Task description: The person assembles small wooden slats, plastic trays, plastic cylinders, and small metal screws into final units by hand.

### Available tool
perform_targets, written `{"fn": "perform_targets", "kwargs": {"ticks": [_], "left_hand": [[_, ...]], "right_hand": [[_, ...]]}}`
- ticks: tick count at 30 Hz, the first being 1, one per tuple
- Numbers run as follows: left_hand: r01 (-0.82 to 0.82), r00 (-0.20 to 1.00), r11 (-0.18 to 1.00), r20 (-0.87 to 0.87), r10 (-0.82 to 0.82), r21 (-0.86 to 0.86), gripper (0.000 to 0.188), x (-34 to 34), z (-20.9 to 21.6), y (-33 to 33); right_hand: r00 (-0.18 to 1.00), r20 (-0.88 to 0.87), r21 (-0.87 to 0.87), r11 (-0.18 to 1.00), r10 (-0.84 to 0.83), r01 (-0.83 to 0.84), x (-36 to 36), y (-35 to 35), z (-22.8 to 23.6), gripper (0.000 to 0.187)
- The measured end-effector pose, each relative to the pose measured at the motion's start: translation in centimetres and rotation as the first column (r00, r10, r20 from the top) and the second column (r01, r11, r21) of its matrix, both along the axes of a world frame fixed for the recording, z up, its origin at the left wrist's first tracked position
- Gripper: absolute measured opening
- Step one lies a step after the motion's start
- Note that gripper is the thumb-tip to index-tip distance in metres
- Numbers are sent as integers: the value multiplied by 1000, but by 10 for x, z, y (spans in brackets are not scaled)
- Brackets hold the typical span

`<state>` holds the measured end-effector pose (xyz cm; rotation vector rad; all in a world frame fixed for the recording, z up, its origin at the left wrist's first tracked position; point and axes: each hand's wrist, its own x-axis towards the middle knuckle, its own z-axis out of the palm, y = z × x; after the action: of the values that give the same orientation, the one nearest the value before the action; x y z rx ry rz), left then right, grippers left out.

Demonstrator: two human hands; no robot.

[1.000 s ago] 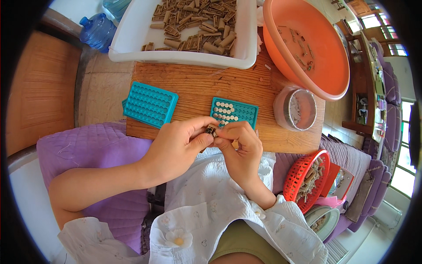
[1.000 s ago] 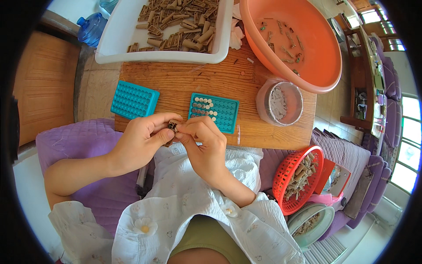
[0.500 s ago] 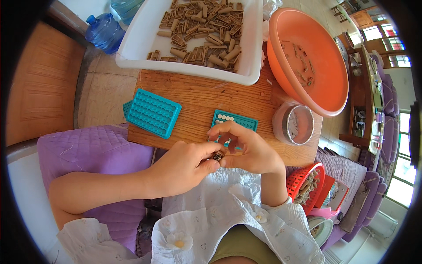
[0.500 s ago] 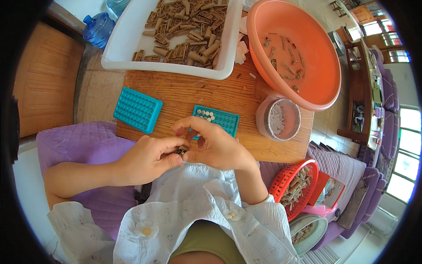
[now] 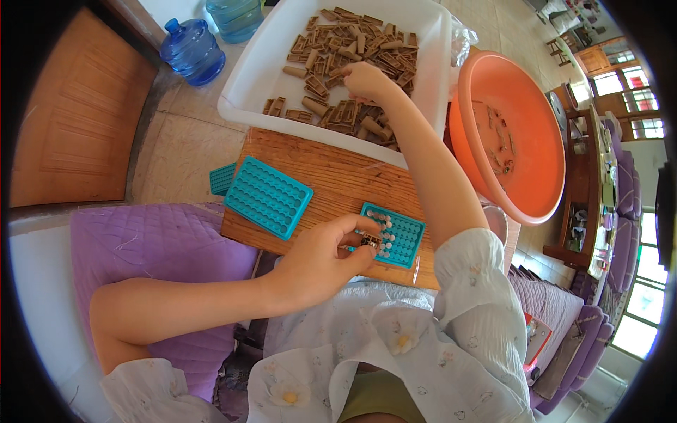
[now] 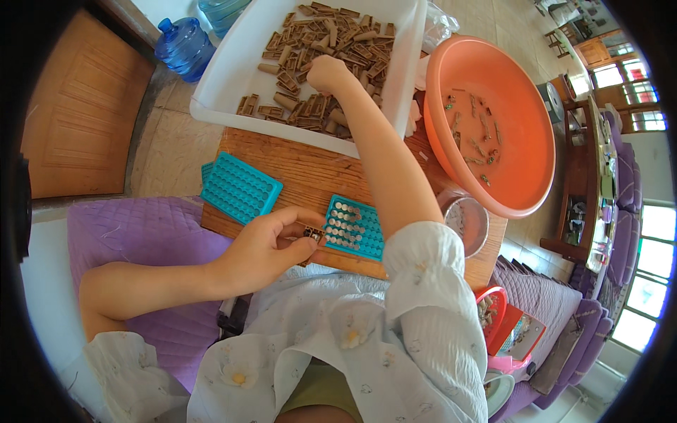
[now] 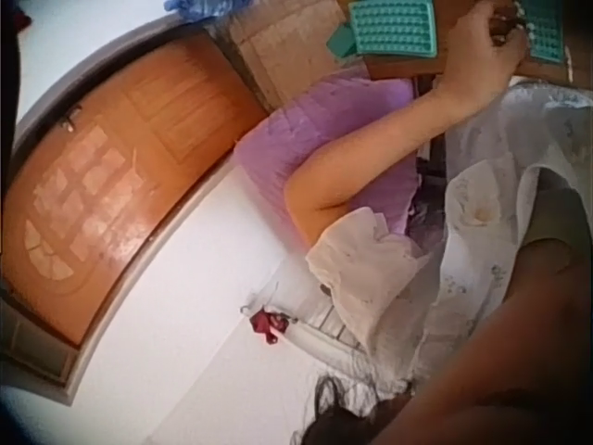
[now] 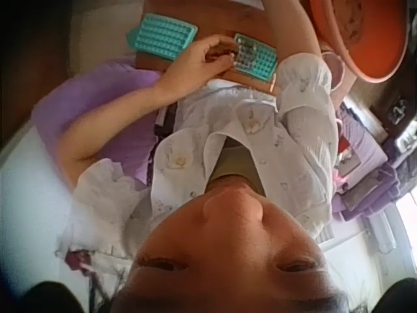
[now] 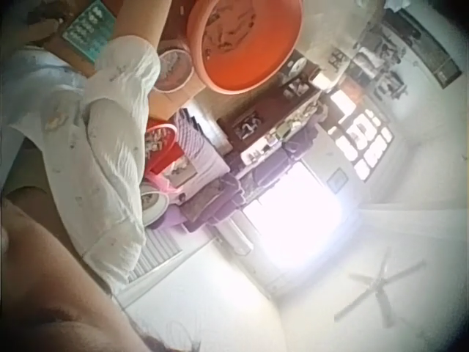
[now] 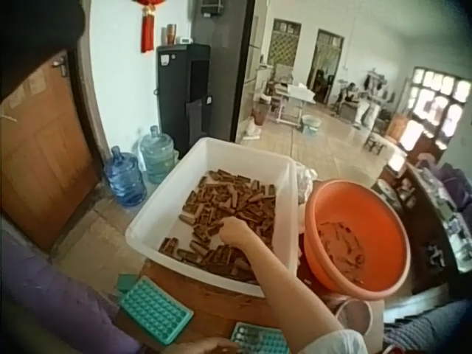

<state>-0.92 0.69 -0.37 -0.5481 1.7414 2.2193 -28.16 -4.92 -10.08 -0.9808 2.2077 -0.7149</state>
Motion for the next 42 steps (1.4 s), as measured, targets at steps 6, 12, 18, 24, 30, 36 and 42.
{"fn": "perform_targets", "kwargs": {"ticks": [6,12,18,24,30,36,42], "left_hand": [[-2,1000,1000,20,2,-18,23,0,3,-8],[-192,981,981,-19,192,-14,23,-2,0,-11],[-202,976,976,-104,193,-77,26,-3,0,-14],[-226,958,966,-208,198,-122,24,-10,11,-10],[-209,942,962,-300,150,-177,29,-8,15,-8],[-197,927,974,-346,147,-113,29,-8,11,-7],[-200,882,976,-449,143,-82,28,-6,13,-3]], "right_hand": [[735,-409,582,775,541,-247,-14,-27,-24,21],[958,66,-363,888,-279,284,-2,18,23,26],[867,491,-620,663,-87,418,60,100,68,19],[807,569,-533,675,-159,510,132,176,92,20],[699,692,-490,594,-181,638,196,191,77,20],[644,750,-565,360,-153,743,229,170,68,20],[648,742,-615,211,-173,760,237,163,61,21]]}}
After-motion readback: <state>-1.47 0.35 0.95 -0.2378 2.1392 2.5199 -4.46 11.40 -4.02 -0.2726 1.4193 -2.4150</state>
